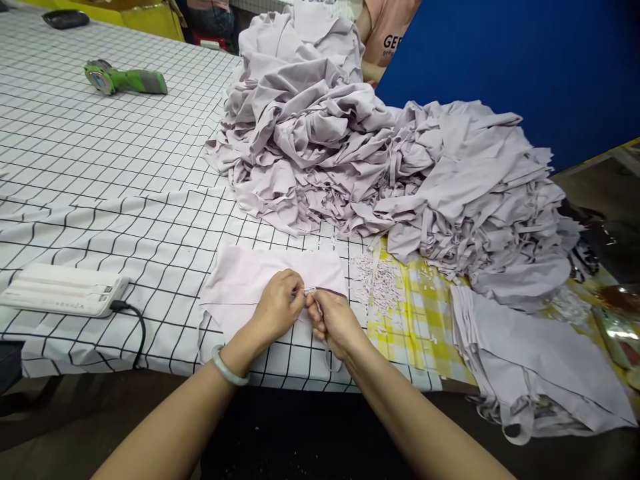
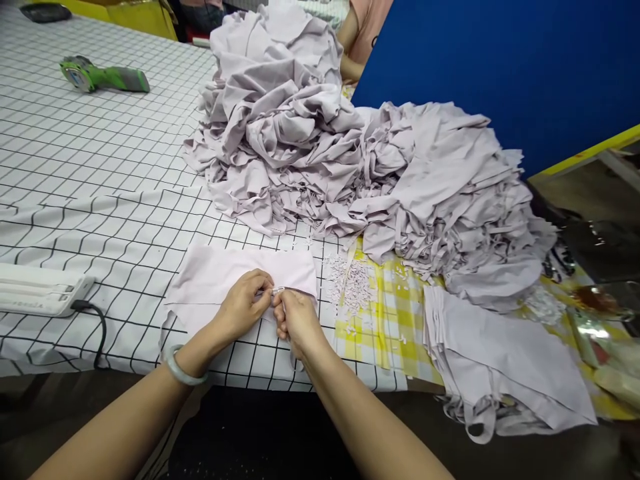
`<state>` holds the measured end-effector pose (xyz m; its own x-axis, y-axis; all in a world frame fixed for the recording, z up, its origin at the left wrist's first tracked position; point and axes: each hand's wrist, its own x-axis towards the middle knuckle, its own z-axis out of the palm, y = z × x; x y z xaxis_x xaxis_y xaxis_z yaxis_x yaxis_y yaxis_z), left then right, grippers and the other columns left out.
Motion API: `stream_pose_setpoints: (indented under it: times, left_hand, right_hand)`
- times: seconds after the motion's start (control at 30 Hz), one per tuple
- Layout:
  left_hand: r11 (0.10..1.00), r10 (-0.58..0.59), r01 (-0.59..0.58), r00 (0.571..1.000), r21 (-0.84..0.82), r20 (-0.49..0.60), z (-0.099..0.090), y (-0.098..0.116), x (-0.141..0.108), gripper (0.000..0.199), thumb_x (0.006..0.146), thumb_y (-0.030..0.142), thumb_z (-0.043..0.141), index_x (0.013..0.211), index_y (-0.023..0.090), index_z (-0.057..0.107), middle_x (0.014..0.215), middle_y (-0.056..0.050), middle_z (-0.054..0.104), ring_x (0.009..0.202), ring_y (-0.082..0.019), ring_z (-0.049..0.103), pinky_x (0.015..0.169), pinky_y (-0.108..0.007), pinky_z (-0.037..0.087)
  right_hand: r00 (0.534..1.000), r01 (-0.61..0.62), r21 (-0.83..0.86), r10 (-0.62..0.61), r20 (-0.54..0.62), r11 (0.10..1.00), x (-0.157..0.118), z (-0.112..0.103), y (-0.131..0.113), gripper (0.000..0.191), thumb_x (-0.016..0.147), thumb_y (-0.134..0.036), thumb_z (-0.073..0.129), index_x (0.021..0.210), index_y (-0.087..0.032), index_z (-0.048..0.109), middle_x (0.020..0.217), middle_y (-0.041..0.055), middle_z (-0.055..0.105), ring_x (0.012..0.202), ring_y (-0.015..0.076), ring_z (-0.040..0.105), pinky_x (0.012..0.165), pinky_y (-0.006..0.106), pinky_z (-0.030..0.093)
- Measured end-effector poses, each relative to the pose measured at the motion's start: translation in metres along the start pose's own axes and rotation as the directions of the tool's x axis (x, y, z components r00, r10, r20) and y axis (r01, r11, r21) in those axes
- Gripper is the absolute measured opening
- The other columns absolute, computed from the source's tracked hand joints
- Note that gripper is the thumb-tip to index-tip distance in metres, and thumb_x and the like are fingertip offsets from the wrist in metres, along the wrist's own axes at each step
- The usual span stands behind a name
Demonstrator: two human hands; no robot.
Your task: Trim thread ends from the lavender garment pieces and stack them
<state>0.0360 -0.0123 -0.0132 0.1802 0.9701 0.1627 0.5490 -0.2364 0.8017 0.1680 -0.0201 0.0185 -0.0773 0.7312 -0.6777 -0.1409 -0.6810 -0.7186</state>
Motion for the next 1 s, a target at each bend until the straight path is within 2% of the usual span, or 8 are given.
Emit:
stream_pose_setpoints:
  times: [0.27, 0.77, 0.9, 1.0]
  left_hand:
    - [0.998, -0.052, 0.051, 0.999, -0.030, -0.011, 0.0006, 0.0039, -0.0004, 0.017, 0.084, 0.008, 0.051, 0.071, 0.019, 0.051, 0.085, -0.004, 0.062, 0.084, -0.020, 0.059, 0.079, -0.035, 0.048]
    - [0.983, -0.134, 0.132, 0.991, -0.128, -0.002, -0.0013, 0.0074, 0.0023, 0.017, 0.083, 0.008, 0.053, 0.070, 0.019, 0.055, 0.084, -0.003, 0.062, 0.086, -0.019, 0.059, 0.082, -0.034, 0.047]
    - [0.973, -0.182, 0.175, 0.983, -0.150, -0.035, -0.0003, 0.0080, 0.0030, 0.016, 0.084, 0.009, 0.052, 0.072, 0.019, 0.057, 0.085, -0.004, 0.064, 0.084, -0.019, 0.059, 0.079, -0.034, 0.047]
    - [0.973, -0.175, 0.169, 0.984, -0.156, -0.028, -0.0010, 0.0087, 0.0030, 0.016, 0.084, 0.009, 0.052, 0.071, 0.019, 0.057, 0.085, -0.004, 0.064, 0.084, -0.019, 0.059, 0.079, -0.034, 0.047]
  right_hand:
    - [0.999, 0.033, 0.031, -0.033, -0.014, 0.999, 0.0032, 0.0040, 0.0064, 0.014, 0.067, -0.033, 0.053, 0.064, -0.019, 0.054, 0.043, -0.0069, 0.047, 0.033, 0.0060, 0.032, 0.030, 0.018, 0.028]
    - [0.999, 0.006, 0.105, -0.009, 0.034, 0.994, 0.0002, 0.0036, 0.0019, 0.016, 0.068, -0.034, 0.057, 0.064, -0.018, 0.055, 0.042, -0.0078, 0.045, 0.032, 0.0051, 0.030, 0.030, 0.018, 0.030]
    - [0.999, 0.025, 0.120, -0.029, 0.037, 0.992, 0.0014, 0.0045, 0.0054, 0.018, 0.069, -0.035, 0.058, 0.064, -0.018, 0.056, 0.043, -0.0074, 0.046, 0.032, 0.0054, 0.032, 0.030, 0.019, 0.031]
    - [0.999, 0.050, 0.122, -0.051, 0.011, 0.991, 0.0036, 0.0067, 0.0073, 0.018, 0.069, -0.035, 0.058, 0.061, -0.019, 0.054, 0.042, -0.0070, 0.046, 0.032, 0.0058, 0.033, 0.030, 0.019, 0.032]
